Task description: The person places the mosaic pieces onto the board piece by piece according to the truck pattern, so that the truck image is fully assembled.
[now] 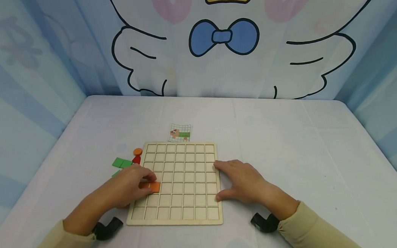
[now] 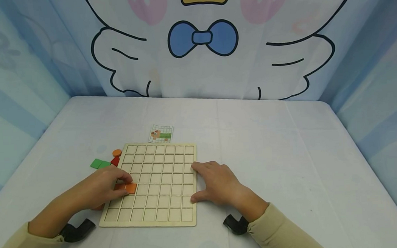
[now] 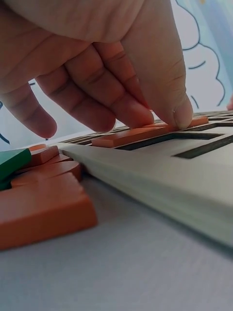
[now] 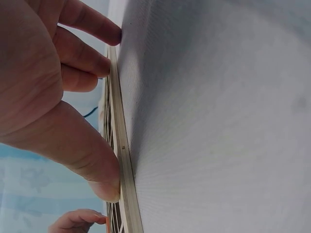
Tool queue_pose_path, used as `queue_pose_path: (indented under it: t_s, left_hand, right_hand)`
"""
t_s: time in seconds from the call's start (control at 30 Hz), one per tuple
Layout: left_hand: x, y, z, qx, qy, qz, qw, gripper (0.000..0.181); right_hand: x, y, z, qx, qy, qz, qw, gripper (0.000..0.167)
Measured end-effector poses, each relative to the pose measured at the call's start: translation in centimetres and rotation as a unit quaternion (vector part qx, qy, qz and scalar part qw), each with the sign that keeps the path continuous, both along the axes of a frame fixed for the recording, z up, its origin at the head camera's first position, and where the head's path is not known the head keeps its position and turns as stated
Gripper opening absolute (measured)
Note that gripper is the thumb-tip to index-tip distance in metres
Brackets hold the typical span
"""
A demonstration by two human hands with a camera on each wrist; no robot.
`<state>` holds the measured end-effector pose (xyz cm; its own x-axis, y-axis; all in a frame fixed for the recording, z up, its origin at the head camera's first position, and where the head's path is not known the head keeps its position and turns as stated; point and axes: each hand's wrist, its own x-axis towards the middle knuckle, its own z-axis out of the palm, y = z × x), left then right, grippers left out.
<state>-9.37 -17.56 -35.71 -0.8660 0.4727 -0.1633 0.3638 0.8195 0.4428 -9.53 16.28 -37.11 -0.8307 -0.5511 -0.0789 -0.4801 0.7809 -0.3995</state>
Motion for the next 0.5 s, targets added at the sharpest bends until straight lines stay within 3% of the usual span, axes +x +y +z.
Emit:
queue_pose_path:
  t_s: [0.2, 0.5]
  left_hand:
    - [0.02, -0.14, -0.12, 0.006, 0.014, -0.002, 0.9999, 0.024]
    - [0.08, -0.2, 0.66, 0.02, 0.004, 0.024, 0.9995, 0.024]
  right_hand:
    - [-0.02, 0.02, 0.03, 0.001, 0.003, 0.001, 1.0, 0.086]
    - [-0.12, 0.03, -0.02, 0.004, 0.001, 0.003, 1.0, 0.087]
